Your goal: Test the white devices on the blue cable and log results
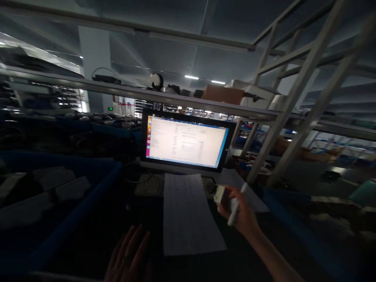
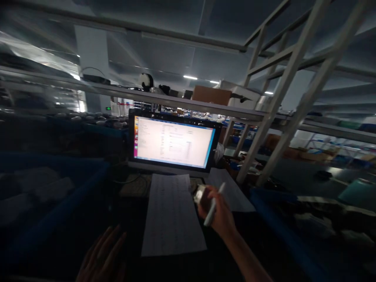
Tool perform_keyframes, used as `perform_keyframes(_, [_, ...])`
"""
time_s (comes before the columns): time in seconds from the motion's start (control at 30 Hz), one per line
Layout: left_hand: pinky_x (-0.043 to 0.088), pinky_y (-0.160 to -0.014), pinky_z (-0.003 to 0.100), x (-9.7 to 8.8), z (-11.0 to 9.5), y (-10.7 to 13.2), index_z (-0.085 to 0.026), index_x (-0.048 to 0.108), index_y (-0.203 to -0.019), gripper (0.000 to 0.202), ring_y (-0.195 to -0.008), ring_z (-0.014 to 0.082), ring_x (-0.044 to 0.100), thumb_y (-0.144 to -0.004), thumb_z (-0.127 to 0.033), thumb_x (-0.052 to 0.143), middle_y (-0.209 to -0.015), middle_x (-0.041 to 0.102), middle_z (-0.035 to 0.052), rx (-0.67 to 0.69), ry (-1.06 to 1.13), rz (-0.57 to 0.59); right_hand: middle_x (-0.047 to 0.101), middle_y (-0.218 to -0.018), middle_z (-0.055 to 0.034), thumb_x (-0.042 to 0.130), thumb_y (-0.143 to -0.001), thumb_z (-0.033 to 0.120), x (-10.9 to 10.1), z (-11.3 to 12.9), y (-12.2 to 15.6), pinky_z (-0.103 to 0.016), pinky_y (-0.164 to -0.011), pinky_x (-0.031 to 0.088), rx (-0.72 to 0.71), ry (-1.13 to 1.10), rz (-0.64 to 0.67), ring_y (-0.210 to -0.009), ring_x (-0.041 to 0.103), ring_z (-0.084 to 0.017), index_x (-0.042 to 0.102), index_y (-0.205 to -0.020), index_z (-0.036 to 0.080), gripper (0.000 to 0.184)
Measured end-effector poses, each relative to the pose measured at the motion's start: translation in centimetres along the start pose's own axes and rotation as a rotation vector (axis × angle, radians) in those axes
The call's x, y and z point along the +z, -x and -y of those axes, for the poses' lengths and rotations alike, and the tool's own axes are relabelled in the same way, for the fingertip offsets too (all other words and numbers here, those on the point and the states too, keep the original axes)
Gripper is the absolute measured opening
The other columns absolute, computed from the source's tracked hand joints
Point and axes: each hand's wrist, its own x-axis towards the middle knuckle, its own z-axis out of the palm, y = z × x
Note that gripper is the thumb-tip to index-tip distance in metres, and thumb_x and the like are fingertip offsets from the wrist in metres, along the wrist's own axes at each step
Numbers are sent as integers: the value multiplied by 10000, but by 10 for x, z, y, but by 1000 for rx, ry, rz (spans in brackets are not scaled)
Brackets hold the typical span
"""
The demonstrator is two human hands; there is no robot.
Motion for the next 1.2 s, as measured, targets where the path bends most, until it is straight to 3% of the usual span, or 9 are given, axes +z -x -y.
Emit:
perform_keyframes(0.17, [490, -930, 383, -3, -2, 0, -176, 448, -1277, 477, -1239, 250, 483, -806, -213, 518, -1237, 586, 105, -100, 79, -105, 619, -1133, -68, 630, -682, 216, 100, 129, -4, -334, -791, 504, -152, -326, 439, -953, 613, -215, 491, -867, 235, 233])
perform_keyframes(0.23, [514, -907, 409, -5, -1, 2, -171, 449, -1236, 424, -1253, 262, 467, -818, -194, 513, -1221, 575, 122, -179, 152, -142, 639, -1068, -68, 629, -673, 195, 129, 160, -6, -349, -802, 498, -178, -331, 523, -948, 609, -227, 521, -884, 233, 240])
perform_keyframes(0.33, [524, -904, 451, -10, 9, 2, -174, 453, -1199, 381, -1276, 280, 436, -824, -182, 516, -1236, 542, 135, -267, 197, -133, 655, -1024, -81, 642, -672, 186, 152, 178, -6, -373, -810, 495, -179, -318, 571, -960, 606, -244, 547, -932, 224, 280])
perform_keyframes(0.43, [520, -918, 466, -15, 22, -1, -196, 499, -1153, 358, -1278, 291, 428, -800, -182, 559, -1268, 510, 125, -264, 194, -86, 615, -1182, -107, 675, -673, 227, 148, 168, -3, -418, -890, 469, -160, -353, 524, -1086, 567, -265, 539, -928, 225, 289])
perform_keyframes(0.53, [515, -927, 473, -14, 32, -11, -240, 556, -1130, 354, -1283, 305, 419, -783, -183, 591, -1319, 474, 107, -189, 199, -13, 577, -1263, -108, 657, -731, 322, 128, 142, 2, -450, -936, 442, -51, -389, 389, -1142, 544, -268, 511, -885, 235, 229])
perform_keyframes(0.67, [497, -948, 478, -5, 37, -32, -261, 591, -1132, 377, -1305, 318, 391, -772, -154, 620, -1366, 441, 111, -42, 234, 27, 666, -1000, -91, 563, -806, 434, 101, 102, 16, -393, -808, 493, 214, -365, 240, -917, 636, -234, 482, -806, 235, 215])
perform_keyframes(0.8, [472, -973, 508, 7, 40, -48, -232, 601, -1093, 385, -1305, 327, 394, -726, -155, 690, -1382, 434, 134, 32, 283, 31, 606, -694, -23, 544, -779, 542, 84, 75, 32, -297, -611, 478, 415, -342, 176, -641, 591, -174, 503, -737, 230, 317])
perform_keyframes(1.03, [490, -964, 493, 27, 49, -53, -194, 600, -1035, 361, -1323, 326, 384, -697, -173, 728, -1431, 399, 153, 88, 382, 128, 507, -598, 2, 505, -749, 618, 64, 29, 37, -304, -538, 416, 554, -256, 4, -551, 491, -165, 474, -689, 241, 383])
perform_keyframes(1.2, [530, -920, 454, 33, 52, -50, -210, 598, -1055, 322, -1275, 294, 455, -744, -174, 675, -1387, 464, 136, 87, 409, 80, 492, -595, -13, 510, -704, 667, 63, -5, 48, -360, -651, 424, 631, -216, -145, -608, 481, -193, 457, -618, 252, 427])
